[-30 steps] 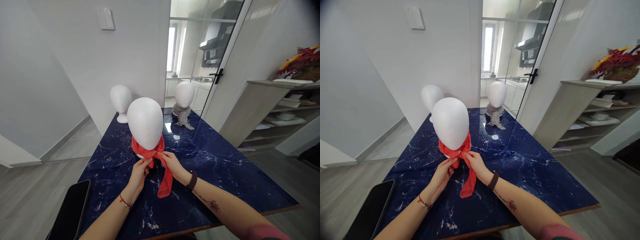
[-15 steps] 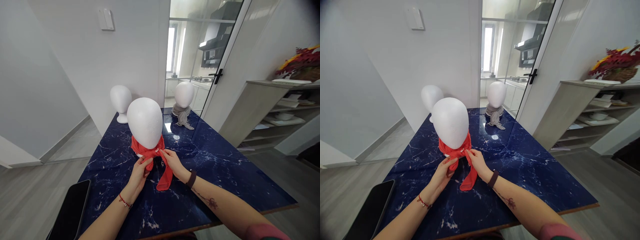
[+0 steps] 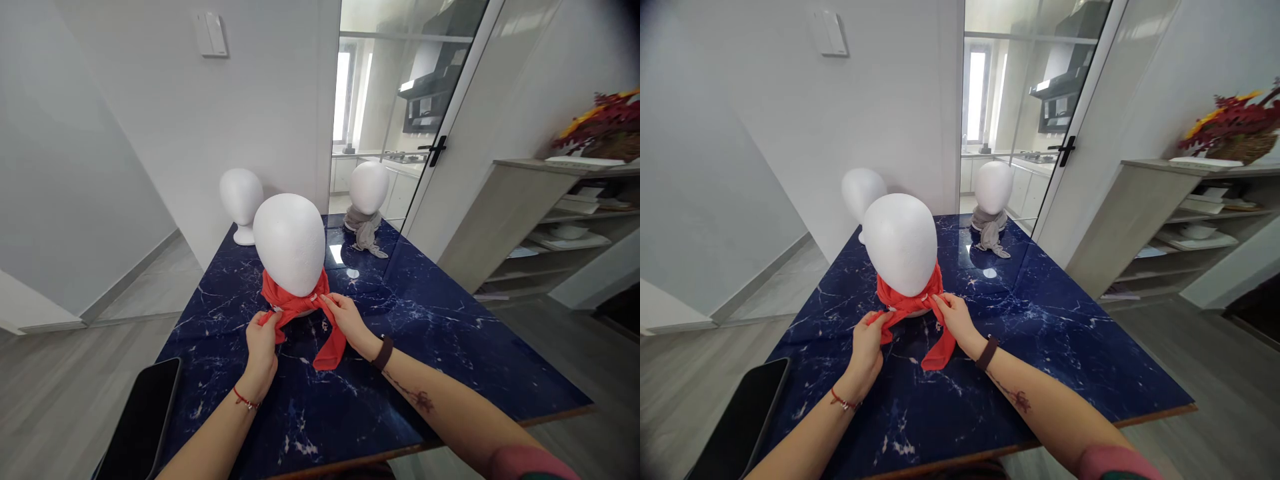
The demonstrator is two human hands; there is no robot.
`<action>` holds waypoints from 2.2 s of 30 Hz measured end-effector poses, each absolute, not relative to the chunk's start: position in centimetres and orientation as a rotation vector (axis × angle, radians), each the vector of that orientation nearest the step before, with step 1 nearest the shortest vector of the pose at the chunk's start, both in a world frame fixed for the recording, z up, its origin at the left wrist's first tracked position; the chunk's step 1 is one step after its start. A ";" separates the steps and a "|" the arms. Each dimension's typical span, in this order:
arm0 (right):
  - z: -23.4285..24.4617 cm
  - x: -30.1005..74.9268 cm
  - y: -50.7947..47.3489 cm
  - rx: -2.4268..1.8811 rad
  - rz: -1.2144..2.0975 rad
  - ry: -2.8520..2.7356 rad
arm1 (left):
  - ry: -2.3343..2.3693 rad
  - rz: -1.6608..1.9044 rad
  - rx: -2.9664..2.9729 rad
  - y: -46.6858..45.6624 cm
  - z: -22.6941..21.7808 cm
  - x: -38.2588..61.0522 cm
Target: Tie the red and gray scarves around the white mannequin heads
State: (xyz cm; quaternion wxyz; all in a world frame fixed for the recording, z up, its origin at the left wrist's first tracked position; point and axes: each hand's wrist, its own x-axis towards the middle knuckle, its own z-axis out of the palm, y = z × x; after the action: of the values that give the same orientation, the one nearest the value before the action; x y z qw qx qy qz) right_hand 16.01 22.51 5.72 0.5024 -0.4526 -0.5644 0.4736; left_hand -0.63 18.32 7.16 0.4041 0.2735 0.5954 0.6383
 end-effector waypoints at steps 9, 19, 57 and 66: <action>6.1 16.9 24.3 -1.054 1.052 -1.408 | 1.734 1.760 0.736 18.6 6.6 -1.8; 8.1 15.0 18.9 -1.041 0.736 -1.828 | 1.404 1.178 1.208 18.3 5.8 -0.1; 6.7 15.6 22.6 -1.018 0.121 -2.083 | 1.407 1.714 1.158 21.7 6.9 -3.8; 5.9 15.4 23.6 -1.019 0.315 -1.771 | 1.511 1.796 1.135 21.7 5.6 -3.3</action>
State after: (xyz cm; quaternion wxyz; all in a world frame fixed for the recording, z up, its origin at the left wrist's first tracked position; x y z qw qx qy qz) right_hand 15.44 23.59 5.87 0.5118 -0.4234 -0.7359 0.1309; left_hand -3.32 21.72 5.62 0.2641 0.4201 0.5590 0.6643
